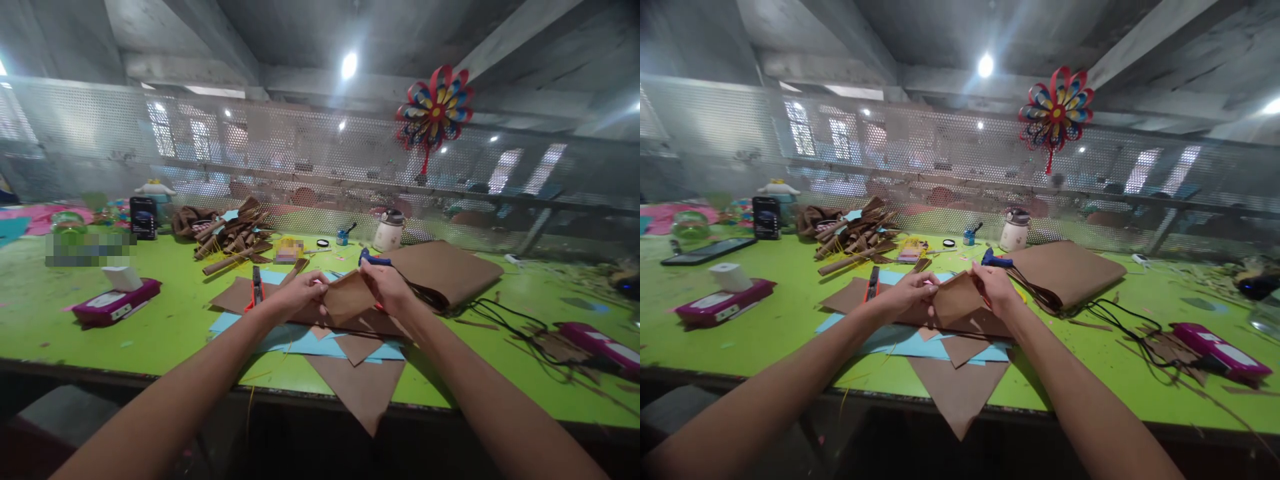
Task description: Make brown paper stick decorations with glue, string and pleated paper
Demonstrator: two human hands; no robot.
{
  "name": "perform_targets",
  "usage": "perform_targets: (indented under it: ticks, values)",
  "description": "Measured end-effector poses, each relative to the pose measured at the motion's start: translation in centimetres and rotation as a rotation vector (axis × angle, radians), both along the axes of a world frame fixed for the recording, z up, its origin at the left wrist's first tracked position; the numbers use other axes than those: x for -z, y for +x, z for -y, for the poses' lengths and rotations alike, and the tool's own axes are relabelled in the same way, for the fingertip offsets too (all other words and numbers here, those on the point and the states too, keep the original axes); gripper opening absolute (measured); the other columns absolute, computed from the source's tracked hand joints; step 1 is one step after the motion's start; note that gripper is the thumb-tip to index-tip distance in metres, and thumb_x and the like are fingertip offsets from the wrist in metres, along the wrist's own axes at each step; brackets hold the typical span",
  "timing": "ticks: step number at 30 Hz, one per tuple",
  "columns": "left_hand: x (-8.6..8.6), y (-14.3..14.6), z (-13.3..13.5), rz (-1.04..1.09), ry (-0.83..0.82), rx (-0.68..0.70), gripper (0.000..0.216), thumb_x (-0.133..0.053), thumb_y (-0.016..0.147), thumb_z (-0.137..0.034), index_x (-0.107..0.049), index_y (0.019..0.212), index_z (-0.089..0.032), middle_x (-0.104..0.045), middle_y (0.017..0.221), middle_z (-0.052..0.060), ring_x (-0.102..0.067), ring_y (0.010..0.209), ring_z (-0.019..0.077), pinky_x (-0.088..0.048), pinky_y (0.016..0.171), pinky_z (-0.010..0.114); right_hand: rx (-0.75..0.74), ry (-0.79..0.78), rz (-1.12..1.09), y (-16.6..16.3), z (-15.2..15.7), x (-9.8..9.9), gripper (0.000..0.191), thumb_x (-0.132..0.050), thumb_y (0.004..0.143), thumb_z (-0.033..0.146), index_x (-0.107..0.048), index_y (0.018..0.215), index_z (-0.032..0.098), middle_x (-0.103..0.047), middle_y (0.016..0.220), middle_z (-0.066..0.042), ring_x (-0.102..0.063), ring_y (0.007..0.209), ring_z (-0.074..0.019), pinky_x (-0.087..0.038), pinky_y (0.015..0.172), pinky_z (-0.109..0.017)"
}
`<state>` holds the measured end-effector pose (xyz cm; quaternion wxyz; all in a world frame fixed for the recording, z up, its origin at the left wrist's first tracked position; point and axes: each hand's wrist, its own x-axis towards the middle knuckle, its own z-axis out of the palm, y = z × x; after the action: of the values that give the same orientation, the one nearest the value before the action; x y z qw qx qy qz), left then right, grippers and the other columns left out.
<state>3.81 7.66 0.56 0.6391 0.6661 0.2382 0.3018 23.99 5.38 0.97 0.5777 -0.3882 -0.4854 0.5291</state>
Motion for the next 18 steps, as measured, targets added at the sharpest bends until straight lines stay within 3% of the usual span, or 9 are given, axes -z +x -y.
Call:
perform_targets:
  ticks: [2, 6, 9, 13, 15, 18]
  values:
    - [-0.1, -0.1, 0.0, 0.072, -0.094, 0.072, 0.025, -0.061, 0.073, -0.032, -0.045, 0.085, -0.016, -0.057, 0.065, -0.001, -0.057, 0.051, 0.0103, -0.043, 0.052, 0.023, -0.09, 0.021, -0.024, 0.1, 0.5, -0.6, 0.034, -0.07, 0.059, 0.043, -0.066, 0.076, 0.014, -0.064, 0.067, -0.004, -0.056, 0.058, -0.014, -0.042, 0.056, -0.026]
    - [-0.6, -0.3, 0.6, 0.123, -0.223, 0.232, 0.022, -0.062, 0.074, -0.026, -0.049, 0.089, -0.016, -0.056, 0.069, 0.0, -0.055, 0.054, 0.0091, -0.044, 0.056, 0.024, -0.348, 0.052, 0.106, -0.2, 2.0, -1.6, 0.047, -0.075, 0.056, 0.03, -0.063, 0.1, 0.021, -0.065, 0.085, -0.005, -0.058, 0.07, -0.0159, -0.044, 0.063, -0.027]
    - [-1.0, -0.2, 1.4, 0.084, -0.244, 0.305, 0.023, -0.06, 0.074, -0.026, -0.051, 0.093, -0.016, -0.059, 0.073, 0.004, -0.057, 0.06, 0.0118, -0.043, 0.056, 0.025, -0.419, 0.153, 0.205, -0.8, 2.9, -1.9, 0.029, -0.07, 0.062, 0.031, -0.067, 0.088, 0.018, -0.064, 0.079, -0.004, -0.057, 0.071, -0.0158, -0.044, 0.07, -0.03]
    - [-0.9, 0.1, 1.8, -0.014, -0.247, 0.365, 0.027, -0.054, 0.078, -0.034, -0.057, 0.092, -0.012, -0.064, 0.083, 0.013, -0.061, 0.072, 0.0186, -0.044, 0.059, 0.028, -0.371, 0.249, 0.233, -1.1, 2.9, -1.8, 0.015, -0.065, 0.07, 0.029, -0.067, 0.077, 0.015, -0.061, 0.071, -0.003, -0.054, 0.067, -0.0126, -0.042, 0.07, -0.028]
    - [-0.6, 0.3, 1.4, -0.046, -0.243, 0.295, 0.028, -0.053, 0.077, -0.035, -0.06, 0.087, -0.01, -0.064, 0.081, 0.014, -0.06, 0.07, 0.0185, -0.044, 0.06, 0.029, -0.323, 0.237, 0.209, -1.0, 2.6, -1.6, 0.019, -0.065, 0.069, 0.031, -0.067, 0.08, 0.015, -0.061, 0.076, -0.003, -0.053, 0.069, -0.0126, -0.042, 0.07, -0.028]
    - [-0.1, 0.3, 0.2, 0.053, -0.199, 0.011, 0.023, -0.061, 0.072, -0.032, -0.061, 0.082, -0.011, -0.063, 0.075, 0.009, -0.057, 0.063, 0.0143, -0.044, 0.06, 0.028, -0.292, 0.169, 0.266, -0.7, 2.2, -1.3, 0.026, -0.065, 0.068, 0.037, -0.066, 0.079, 0.014, -0.061, 0.074, -0.004, -0.051, 0.065, -0.0122, -0.041, 0.063, -0.026]
